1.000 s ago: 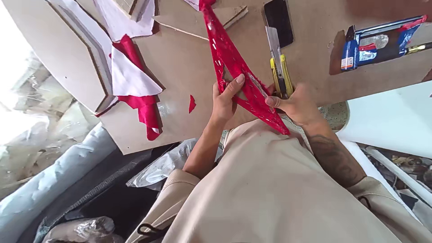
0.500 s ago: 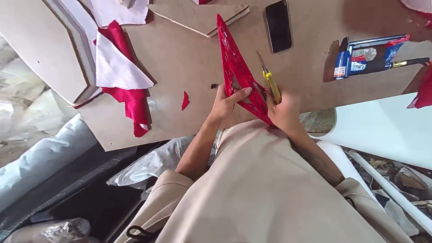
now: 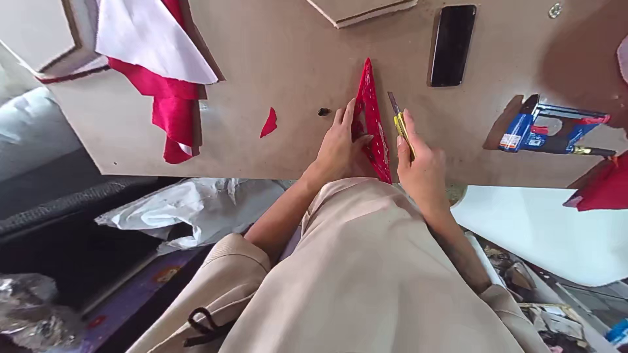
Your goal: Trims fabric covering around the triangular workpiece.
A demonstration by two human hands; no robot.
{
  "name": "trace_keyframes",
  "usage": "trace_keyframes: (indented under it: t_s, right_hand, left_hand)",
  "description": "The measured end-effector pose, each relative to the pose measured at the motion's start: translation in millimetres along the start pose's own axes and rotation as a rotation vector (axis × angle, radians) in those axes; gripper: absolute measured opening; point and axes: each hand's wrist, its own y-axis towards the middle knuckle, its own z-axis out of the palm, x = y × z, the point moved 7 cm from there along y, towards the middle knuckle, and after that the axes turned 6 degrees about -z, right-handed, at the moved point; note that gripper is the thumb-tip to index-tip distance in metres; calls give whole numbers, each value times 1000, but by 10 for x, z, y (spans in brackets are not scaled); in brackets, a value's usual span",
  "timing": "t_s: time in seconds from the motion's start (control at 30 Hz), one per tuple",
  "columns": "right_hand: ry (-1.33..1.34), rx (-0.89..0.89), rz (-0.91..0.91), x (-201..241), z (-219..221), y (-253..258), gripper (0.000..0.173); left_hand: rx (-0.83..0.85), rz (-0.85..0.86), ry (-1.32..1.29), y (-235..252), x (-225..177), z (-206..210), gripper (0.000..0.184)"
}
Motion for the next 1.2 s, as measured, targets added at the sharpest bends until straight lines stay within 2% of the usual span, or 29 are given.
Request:
trace_keyframes:
  t_s: [0.13,0.23,0.33,0.63,0.87,1.2]
  right_hand:
    - [-62,64,-13,55,241,321,48]
    - [-75,140,-1,66,280,490,48]
    - [-82,182,-1,60,304,571,48]
    - [-126,210,-43,120,310,629,49]
    - [-181,352,-73,218,316,681,52]
    - [-216,316,-82,177,312,655,54]
  left_hand:
    - [94,22,-72,82,1,51,87]
    - [96,38,-90,104,28,88,79]
    - [102,38,-76,125,51,89,79]
    - [131,14,-50,140,45,102,87]
    - [192,71,-102,198,75,97,91]
    - [151,43,-154,170,50,38,90]
